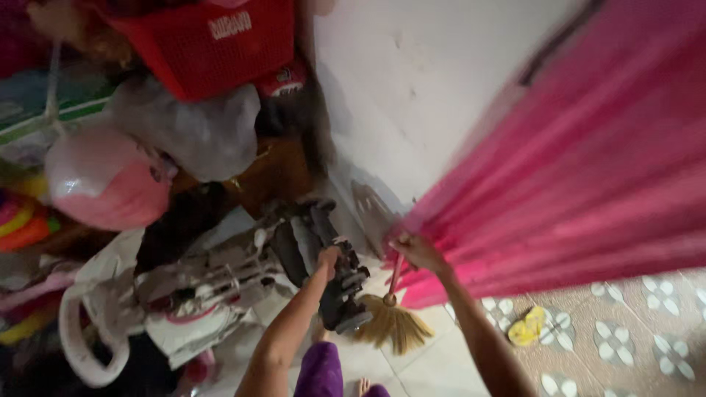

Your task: The person sweeps a cluttered tiled floor with a broom while moving toys and other items out of the way. They handle a plastic chair, a helmet, a stroller, and a stuffed toy, placing them aside before continuing to sweep different areas of the room.

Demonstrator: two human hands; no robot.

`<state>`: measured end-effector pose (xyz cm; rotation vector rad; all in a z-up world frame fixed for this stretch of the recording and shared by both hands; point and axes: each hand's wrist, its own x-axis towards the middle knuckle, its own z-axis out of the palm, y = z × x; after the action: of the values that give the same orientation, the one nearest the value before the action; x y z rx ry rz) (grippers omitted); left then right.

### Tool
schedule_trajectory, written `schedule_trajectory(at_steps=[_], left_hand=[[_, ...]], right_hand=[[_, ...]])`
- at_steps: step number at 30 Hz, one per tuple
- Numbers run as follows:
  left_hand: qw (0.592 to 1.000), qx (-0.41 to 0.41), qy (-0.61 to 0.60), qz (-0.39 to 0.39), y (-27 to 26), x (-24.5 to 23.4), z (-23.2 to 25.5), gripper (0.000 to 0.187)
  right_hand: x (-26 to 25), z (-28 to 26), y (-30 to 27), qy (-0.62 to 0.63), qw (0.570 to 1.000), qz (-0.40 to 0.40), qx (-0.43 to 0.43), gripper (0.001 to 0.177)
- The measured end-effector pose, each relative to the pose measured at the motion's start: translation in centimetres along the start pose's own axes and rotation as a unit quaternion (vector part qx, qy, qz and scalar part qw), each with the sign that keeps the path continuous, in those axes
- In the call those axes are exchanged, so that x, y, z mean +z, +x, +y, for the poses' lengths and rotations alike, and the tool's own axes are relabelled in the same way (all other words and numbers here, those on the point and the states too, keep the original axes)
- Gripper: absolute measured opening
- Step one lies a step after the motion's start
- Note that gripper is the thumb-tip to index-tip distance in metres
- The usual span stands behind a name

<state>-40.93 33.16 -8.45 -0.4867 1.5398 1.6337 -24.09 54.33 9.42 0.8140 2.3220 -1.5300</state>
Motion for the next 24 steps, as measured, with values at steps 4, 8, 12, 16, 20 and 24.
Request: schedule_trajectory(at_steps=[4, 8, 12, 16, 20, 24], left_hand=[[0.999, 0.035, -0.020, -0.037, 7.8, 1.6, 1.0, 0.016], [0.997, 0.027, 0.063, 0.026, 14.5, 2.1, 2.9, 0.016], [0.993, 0.024, 0.101, 0.050, 20.0, 2.8, 3.5, 0.021], [0.996, 0.009, 0.082, 0.022, 25.4, 3.1, 2.9, 0.019], [0.998, 0.006, 0.063, 0.001, 29.9, 4.0, 2.3, 0.019], [0.998, 0.008, 0.052, -0.015, 32.9, 5.3, 2.7, 0.020]], right_hand=[[3.1, 1.4, 11.8, -0.138, 0.957, 0.208, -0.146, 0.060], [5.4, 2.5, 19.4, 0.028, 0.943, 0.307, -0.128, 0.058], [5.7, 2.2, 22.5, 0.121, 0.947, 0.289, -0.069, 0.052], [6.0, 1.8, 24.4, 0.213, 0.929, 0.274, -0.131, 0.050], [5.9, 2.7, 25.8, 0.155, 0.930, 0.293, -0.162, 0.047], [5.8, 4.2, 27.0, 0.181, 0.938, 0.261, -0.137, 0.044]])
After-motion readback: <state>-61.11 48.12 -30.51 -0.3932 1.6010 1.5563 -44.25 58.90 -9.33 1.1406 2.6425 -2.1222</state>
